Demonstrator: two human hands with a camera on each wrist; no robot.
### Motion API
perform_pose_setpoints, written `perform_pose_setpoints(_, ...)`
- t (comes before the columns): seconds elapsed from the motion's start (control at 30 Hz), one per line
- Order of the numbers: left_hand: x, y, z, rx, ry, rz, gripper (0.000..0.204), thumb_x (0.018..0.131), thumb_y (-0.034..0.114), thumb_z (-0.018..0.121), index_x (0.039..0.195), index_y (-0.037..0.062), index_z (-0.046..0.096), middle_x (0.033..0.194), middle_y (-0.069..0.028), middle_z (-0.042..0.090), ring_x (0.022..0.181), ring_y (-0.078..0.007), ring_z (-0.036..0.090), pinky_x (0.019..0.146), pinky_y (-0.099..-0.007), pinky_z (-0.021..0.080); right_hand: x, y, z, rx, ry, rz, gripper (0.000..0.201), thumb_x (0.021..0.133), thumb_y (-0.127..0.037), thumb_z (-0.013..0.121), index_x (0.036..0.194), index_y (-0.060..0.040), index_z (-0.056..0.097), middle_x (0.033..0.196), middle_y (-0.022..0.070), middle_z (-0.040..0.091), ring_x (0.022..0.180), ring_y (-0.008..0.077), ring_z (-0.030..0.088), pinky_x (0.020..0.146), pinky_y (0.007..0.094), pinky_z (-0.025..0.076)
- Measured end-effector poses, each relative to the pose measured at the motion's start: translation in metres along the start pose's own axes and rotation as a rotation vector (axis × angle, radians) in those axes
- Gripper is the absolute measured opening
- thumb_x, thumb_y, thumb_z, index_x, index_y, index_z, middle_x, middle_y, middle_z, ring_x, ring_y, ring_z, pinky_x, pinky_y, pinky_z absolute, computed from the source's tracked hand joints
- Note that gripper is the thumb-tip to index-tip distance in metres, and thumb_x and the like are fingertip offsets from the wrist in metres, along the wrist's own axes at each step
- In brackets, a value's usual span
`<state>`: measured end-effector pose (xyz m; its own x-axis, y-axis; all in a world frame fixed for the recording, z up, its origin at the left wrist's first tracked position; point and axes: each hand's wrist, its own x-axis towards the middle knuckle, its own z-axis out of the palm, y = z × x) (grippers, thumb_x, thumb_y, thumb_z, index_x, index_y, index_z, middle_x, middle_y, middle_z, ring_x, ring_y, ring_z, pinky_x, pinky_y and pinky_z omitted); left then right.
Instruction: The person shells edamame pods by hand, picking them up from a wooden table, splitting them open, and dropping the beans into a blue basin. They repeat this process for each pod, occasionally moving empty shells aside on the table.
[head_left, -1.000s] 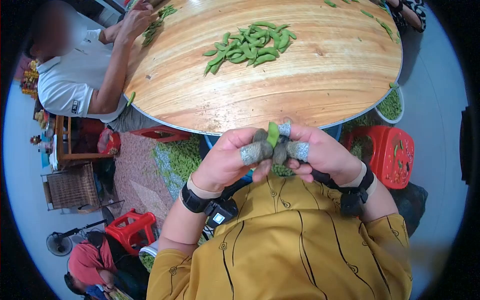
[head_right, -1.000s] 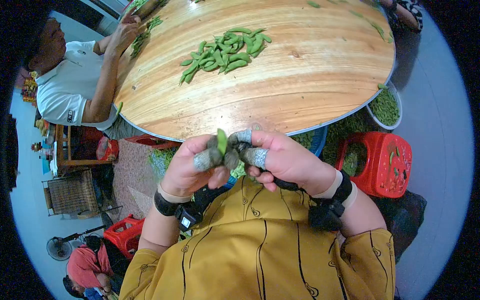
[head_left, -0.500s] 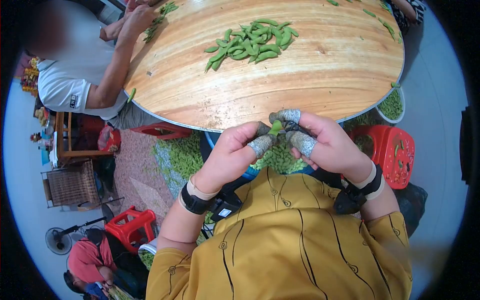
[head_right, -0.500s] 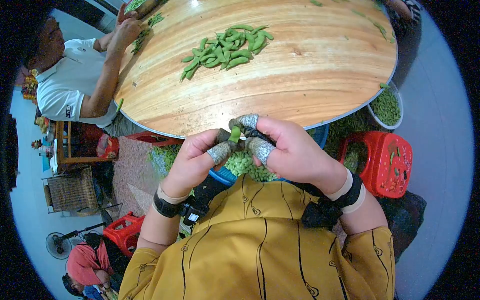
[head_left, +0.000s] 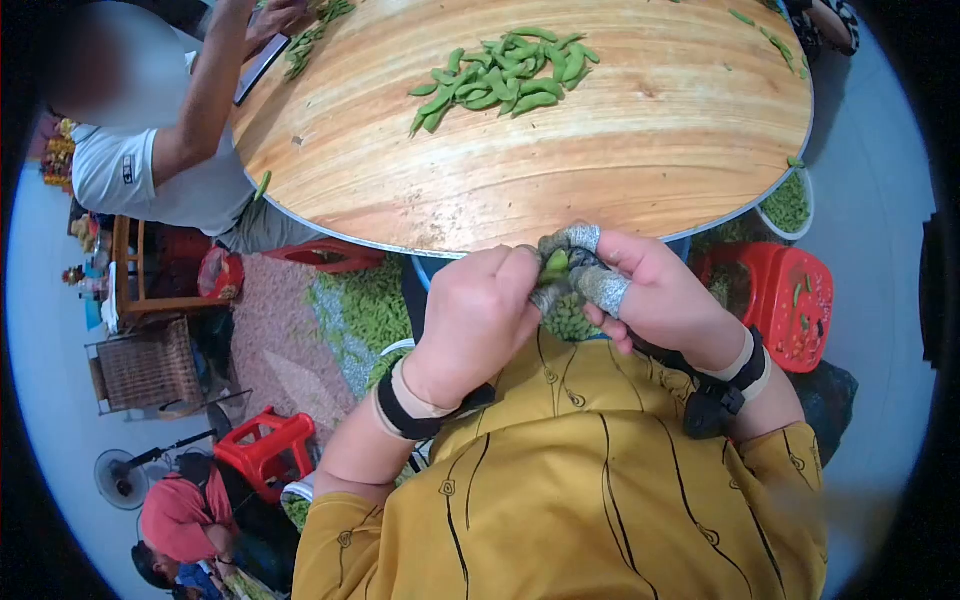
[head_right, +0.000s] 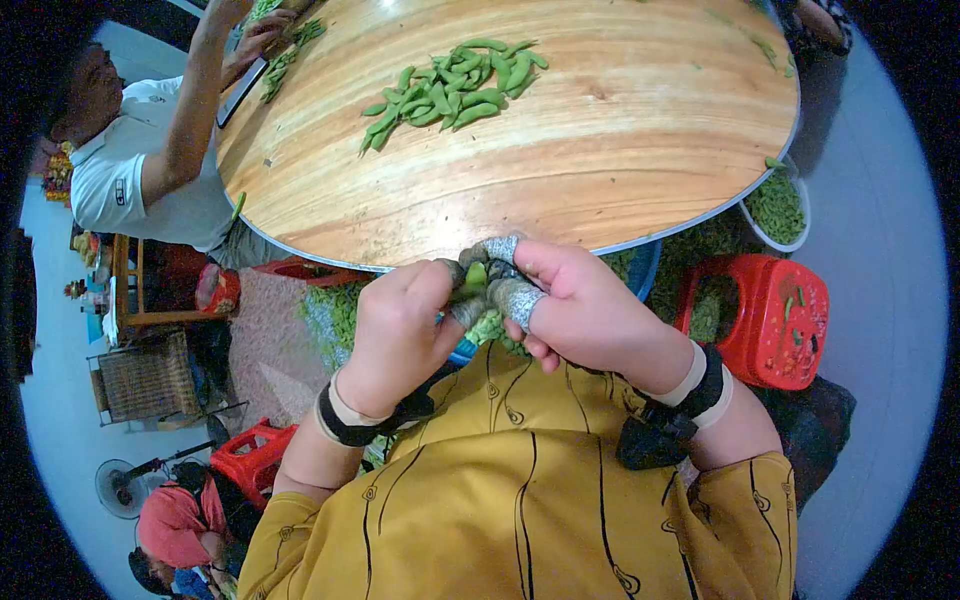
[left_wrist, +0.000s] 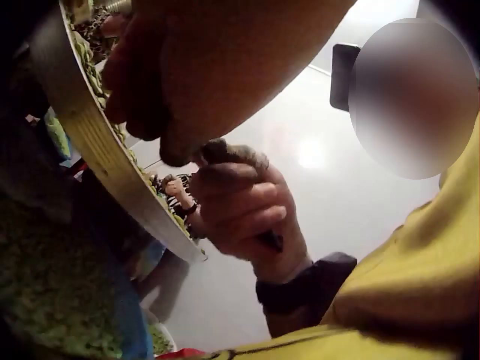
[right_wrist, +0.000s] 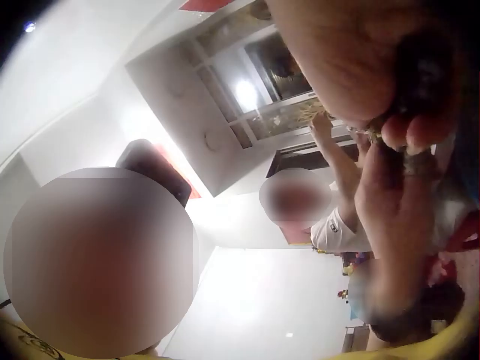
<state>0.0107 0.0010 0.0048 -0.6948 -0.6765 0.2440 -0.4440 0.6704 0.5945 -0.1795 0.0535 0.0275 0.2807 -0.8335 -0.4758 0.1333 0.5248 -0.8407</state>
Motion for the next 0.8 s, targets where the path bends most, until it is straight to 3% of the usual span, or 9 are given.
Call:
perform_pose_setpoints(0.07,0.002,0.007,0.002,0.274,0.106,0.079,0.019,0.064,0.002,0.067,0.078,0.0028,0.054,0.068,-0.0134,0.051,0.063,-0.0339,0.055,0.052,-0.0402,0.044,0.000,-0.001,0.002,-0.019,0.024,-0.002,0.028,0.092,-0.009,0.044,0.117,-0.0093,0.055,0.068,-0.0027,0.053,0.049,0.0029,0.046,0.041,0.0182,0.040)
perform_pose_setpoints(0.2,0.000,0.002,0.007,0.279,0.132,0.076,0.013,0.071,0.003,0.065,0.081,0.0013,0.056,0.069,-0.0135,0.051,0.062,-0.0293,0.054,0.054,-0.0371,0.044,0.000,0.001,0.001,-0.053,0.040,-0.042,0.030,0.090,-0.006,0.043,0.117,-0.0093,0.056,0.067,-0.0030,0.053,0.048,0.0028,0.046,0.041,0.0181,0.040)
perform_pose_setpoints(0.27,-0.003,-0.003,0.008,-0.243,0.032,-0.105,0.011,0.084,0.008,0.056,0.089,-0.0014,0.059,0.072,-0.0099,0.055,0.063,-0.0194,0.053,0.057,-0.0315,0.043,0.001,0.003,0.001,-0.031,0.027,-0.057,0.032,0.089,-0.005,0.043,0.118,-0.0095,0.056,0.067,-0.0030,0.053,0.048,0.0028,0.046,0.041,0.0181,0.040)
perform_pose_setpoints(0.3,-0.003,-0.003,0.007,-0.242,0.031,-0.105,0.011,0.084,0.008,0.056,0.089,-0.0014,0.059,0.072,-0.0099,0.055,0.063,-0.0194,0.053,0.057,-0.0315,0.043,0.001,0.004,0.000,-0.039,0.024,-0.083,0.032,0.090,-0.006,0.043,0.119,-0.0099,0.056,0.067,-0.0034,0.052,0.048,0.0027,0.045,0.041,0.0180,0.039)
perform_pose_setpoints(0.37,-0.004,-0.002,0.005,-0.940,-0.101,-0.587,0.023,0.092,0.013,0.046,0.098,-0.0032,0.061,0.077,-0.0060,0.058,0.066,-0.0117,0.050,0.060,-0.0265,0.042,0.003,0.008,-0.001,-0.046,0.021,-0.111,0.032,0.090,-0.007,0.043,0.120,-0.0103,0.056,0.066,-0.0037,0.052,0.047,0.0025,0.045,0.041,0.0179,0.038)
perform_pose_setpoints(0.6,-0.004,0.007,-0.001,-1.531,-0.224,-0.690,0.022,0.093,0.014,0.049,0.106,-0.0007,0.059,0.079,-0.0028,0.059,0.065,-0.0090,0.049,0.061,-0.0220,0.040,-0.002,0.015,-0.011,0.078,-0.015,-0.065,0.032,0.090,-0.007,0.047,0.120,-0.0111,0.057,0.067,-0.0026,0.053,0.048,0.0046,0.046,0.043,0.0201,0.039)
perform_pose_setpoints(0.67,-0.006,0.000,0.005,-1.338,-0.227,-0.644,0.021,0.092,0.013,0.050,0.105,-0.0005,0.059,0.080,-0.0025,0.058,0.065,-0.0090,0.049,0.060,-0.0223,0.040,0.004,0.027,-0.011,0.042,-0.005,-0.079,0.033,0.088,-0.006,0.049,0.119,-0.0104,0.058,0.068,0.0004,0.056,0.050,0.0083,0.052,0.046,0.0231,0.043)
perform_pose_setpoints(0.73,-0.007,-0.004,0.009,-1.148,-0.232,-0.598,0.020,0.092,0.013,0.051,0.105,-0.0002,0.059,0.080,-0.0023,0.058,0.065,-0.0089,0.049,0.060,-0.0225,0.041,0.017,0.047,-0.009,-0.640,0.218,-0.859,0.036,0.083,-0.004,0.054,0.118,-0.0082,0.058,0.076,0.0099,0.063,0.065,0.0218,0.063,0.059,0.0316,0.050)
perform_pose_setpoints(0.8,-0.008,-0.004,0.009,-1.135,-0.242,-0.662,0.019,0.091,0.012,0.052,0.104,0.0014,0.060,0.082,-0.0018,0.058,0.066,-0.0089,0.049,0.060,-0.0229,0.041,0.009,0.042,-0.007,-0.706,0.231,-0.784,0.037,0.080,-0.004,0.055,0.117,-0.0076,0.058,0.081,0.0131,0.063,0.073,0.0272,0.064,0.064,0.0340,0.051)
